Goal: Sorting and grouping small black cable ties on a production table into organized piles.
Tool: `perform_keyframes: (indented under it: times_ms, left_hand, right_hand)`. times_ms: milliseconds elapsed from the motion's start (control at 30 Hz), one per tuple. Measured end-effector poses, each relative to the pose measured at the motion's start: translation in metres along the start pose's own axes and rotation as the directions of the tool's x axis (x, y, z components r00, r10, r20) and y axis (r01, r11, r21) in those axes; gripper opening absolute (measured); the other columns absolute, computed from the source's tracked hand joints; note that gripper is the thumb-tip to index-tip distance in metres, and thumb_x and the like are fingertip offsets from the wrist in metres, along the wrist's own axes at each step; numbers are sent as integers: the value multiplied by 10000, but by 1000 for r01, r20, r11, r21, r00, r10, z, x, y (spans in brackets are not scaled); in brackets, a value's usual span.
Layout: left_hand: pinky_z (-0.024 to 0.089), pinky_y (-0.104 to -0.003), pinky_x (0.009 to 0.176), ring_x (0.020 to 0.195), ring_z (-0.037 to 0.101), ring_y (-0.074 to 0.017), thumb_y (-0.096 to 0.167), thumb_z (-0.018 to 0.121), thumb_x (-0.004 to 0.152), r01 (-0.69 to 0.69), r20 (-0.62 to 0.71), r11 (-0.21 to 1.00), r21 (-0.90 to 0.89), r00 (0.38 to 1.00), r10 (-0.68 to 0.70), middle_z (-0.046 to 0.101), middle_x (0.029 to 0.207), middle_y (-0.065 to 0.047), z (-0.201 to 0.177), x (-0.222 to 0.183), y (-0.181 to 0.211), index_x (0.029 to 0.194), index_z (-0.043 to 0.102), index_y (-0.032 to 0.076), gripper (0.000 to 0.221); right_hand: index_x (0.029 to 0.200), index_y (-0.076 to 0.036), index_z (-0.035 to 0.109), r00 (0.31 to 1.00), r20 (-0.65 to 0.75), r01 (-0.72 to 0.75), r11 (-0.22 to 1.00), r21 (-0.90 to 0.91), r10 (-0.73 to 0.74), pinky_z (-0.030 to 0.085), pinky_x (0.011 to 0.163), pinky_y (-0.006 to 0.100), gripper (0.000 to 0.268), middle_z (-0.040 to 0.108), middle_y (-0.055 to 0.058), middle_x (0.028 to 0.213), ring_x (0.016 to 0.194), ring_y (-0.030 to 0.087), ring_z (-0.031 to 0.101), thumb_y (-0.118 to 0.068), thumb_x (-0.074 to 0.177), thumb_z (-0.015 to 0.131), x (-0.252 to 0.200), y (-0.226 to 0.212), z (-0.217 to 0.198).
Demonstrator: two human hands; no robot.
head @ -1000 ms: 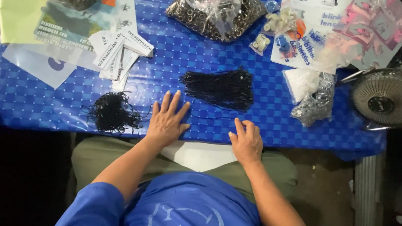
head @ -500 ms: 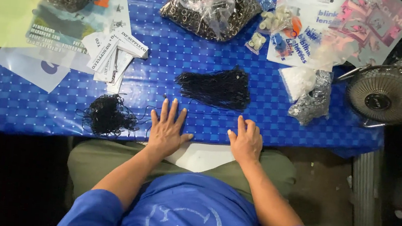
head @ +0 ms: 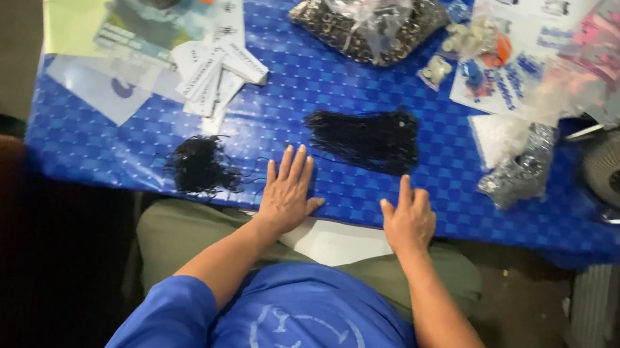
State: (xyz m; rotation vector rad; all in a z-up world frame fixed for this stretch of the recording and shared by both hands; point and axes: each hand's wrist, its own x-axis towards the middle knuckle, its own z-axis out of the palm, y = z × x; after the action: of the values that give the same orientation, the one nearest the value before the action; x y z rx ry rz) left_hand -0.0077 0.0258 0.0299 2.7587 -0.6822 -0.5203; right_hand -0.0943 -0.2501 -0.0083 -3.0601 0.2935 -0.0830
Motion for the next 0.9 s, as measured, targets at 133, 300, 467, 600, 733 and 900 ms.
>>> perform_keyframes:
  times_ms: [133, 300, 467, 600, 733, 900]
  left_hand:
    - [337, -580, 1134, 1497, 285, -337, 431, 648, 931, -5, -237, 1000, 0, 972, 5, 320, 1618, -133, 40, -9, -40, 1530, 425, 96, 721]
    - [553, -413, 609, 849, 643, -276, 261, 730, 849, 82, -562, 996, -22, 823, -80, 594, 1010, -44, 51, 28, -84, 1311, 637, 206, 475]
    - [562, -398, 576, 794, 670, -268, 266, 693, 898, 79, -447, 994, 74, 894, -37, 550, 946, -29, 75, 74, -100, 1173, 650, 247, 279]
    - [553, -408, 610, 771, 674, -292, 208, 601, 945, 49, -432, 996, 77, 902, -11, 587, 888, -66, 72, 70, -95, 939, 629, 136, 78]
    - [516, -397, 590, 763, 652, -270, 182, 589, 896, 123, -546, 986, 112, 837, -42, 576, 842, -42, 33, 42, -68, 832, 572, 155, 72]
    - [428, -463, 844, 1086, 578, -352, 135, 653, 836, -205, -733, 975, 91, 648, 205, 602, 1116, -142, -1, -21, -3, 723, 598, 107, 129]
  right_hand:
    - [1493, -97, 523, 1000, -30, 9, 999, 37, -8, 521, 723, 452, 675, 519, 112, 1156, 915, 319, 670, -444, 931, 663, -4, 6, 10]
    - [1514, -81, 494, 987, -8, -152, 951, 270, 160, 529, 801, 484, 662, 523, 89, 1194, 984, 333, 671, -354, 939, 678, -6, 11, 22]
    - [1537, -66, 459, 957, 55, -271, 817, 509, 284, 511, 851, 435, 596, 566, 108, 1167, 951, 297, 660, -297, 1008, 606, -16, 14, 23]
    - [1515, -93, 517, 944, 21, -262, 713, 651, 328, 557, 859, 405, 533, 649, 138, 1174, 991, 304, 701, -214, 1008, 630, -26, 14, 32]
    - [1440, -102, 593, 935, 219, -328, 448, 831, 279, 595, 805, 355, 454, 708, 143, 1109, 905, 237, 728, -149, 989, 616, -22, -50, 0]
    - [1542, -166, 398, 735, 599, -675, -423, 605, -317, 571, 889, 527, 745, 656, 183, 1312, 1092, 353, 696, -617, 954, 471, -5, -131, -19]
